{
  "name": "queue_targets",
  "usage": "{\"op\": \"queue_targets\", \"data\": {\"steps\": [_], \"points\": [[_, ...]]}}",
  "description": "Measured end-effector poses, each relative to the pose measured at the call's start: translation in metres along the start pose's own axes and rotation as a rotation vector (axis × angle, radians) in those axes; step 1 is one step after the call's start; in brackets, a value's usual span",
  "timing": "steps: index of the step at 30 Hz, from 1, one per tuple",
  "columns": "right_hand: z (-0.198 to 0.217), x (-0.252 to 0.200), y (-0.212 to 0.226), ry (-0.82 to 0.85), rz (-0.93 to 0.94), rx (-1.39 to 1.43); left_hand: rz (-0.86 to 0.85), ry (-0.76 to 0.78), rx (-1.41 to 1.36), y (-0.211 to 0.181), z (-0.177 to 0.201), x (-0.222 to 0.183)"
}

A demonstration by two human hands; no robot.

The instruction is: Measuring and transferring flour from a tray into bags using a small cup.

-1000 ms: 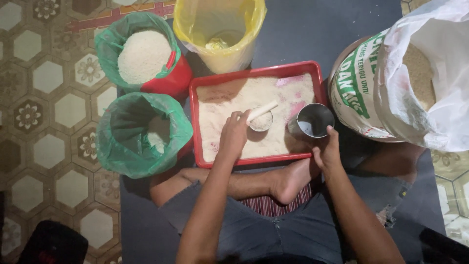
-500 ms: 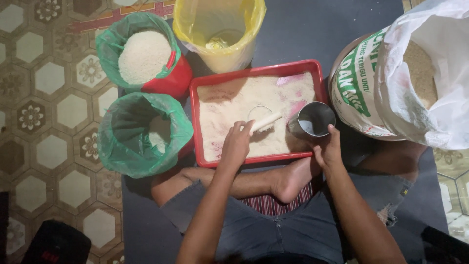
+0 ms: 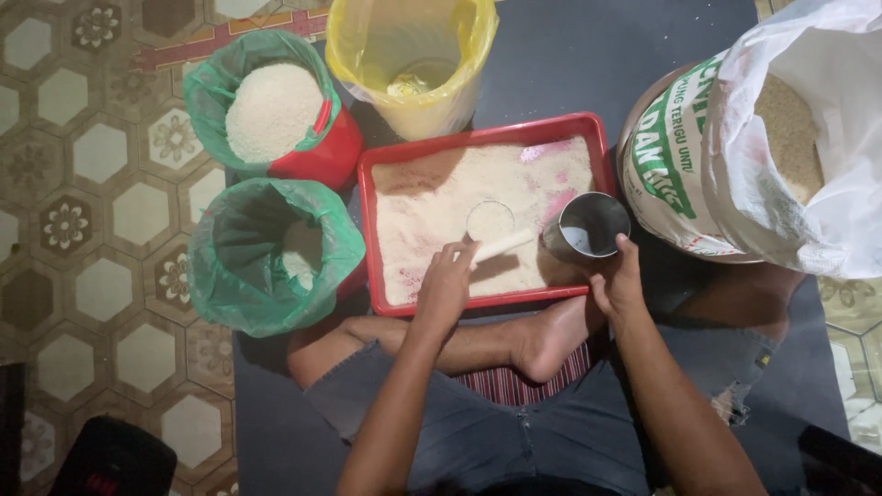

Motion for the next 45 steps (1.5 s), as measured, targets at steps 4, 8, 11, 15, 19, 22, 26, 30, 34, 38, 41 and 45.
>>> {"op": "queue_targets", "data": {"steps": [4,8,11,15,19,22,26,30,34,38,41,45], "points": [[0.006,0.004,-0.002,-0.029,-0.006,-0.008,-0.020,0.040,0.052,0.003,-0.014,-0.003],[0.011,0.006,-0.006,-0.045,-0.004,-0.012,-0.059,-0.014,0.077,0.004,-0.019,-0.005],[0.013,0.007,-0.006,-0.046,0.005,-0.016,-0.088,-0.104,0.061,0.001,-0.012,-0.006],[0.013,0.007,-0.006,-0.029,-0.013,-0.042,-0.097,-0.124,0.034,-0.003,-0.006,-0.005],[0.008,0.005,-0.005,-0.020,-0.015,-0.050,-0.039,-0.082,0.000,0.003,-0.014,0.004],[0.008,0.004,-0.005,-0.032,-0.019,-0.054,0.019,-0.036,0.036,0.006,-0.013,0.014],[0.006,0.002,-0.004,-0.031,-0.018,-0.057,0.031,-0.050,0.080,0.008,-0.002,0.028],[0.005,-0.001,-0.003,-0.053,-0.025,-0.051,0.190,0.000,0.076,0.015,0.019,0.035],[0.011,0.002,-0.006,-0.046,-0.028,-0.068,0.275,-0.069,-0.016,0.022,0.032,0.036],[0.009,0.001,-0.006,-0.052,-0.034,-0.066,0.379,-0.064,-0.091,0.048,0.010,0.022],[-0.001,-0.006,0.000,-0.056,-0.041,-0.067,0.437,-0.074,-0.023,0.068,-0.012,0.011],[-0.002,-0.008,0.001,-0.080,-0.029,-0.067,0.657,-0.144,0.012,0.105,-0.027,-0.010]]}}
Point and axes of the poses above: each hand's wrist, its own x-axis towards the middle knuckle, its own z-axis out of the back of the hand, y = z × x, the point moved 8 cm from there along x, towards the middle knuckle, and after that the axes turned 4 degrees about x, right-handed, at the moved point
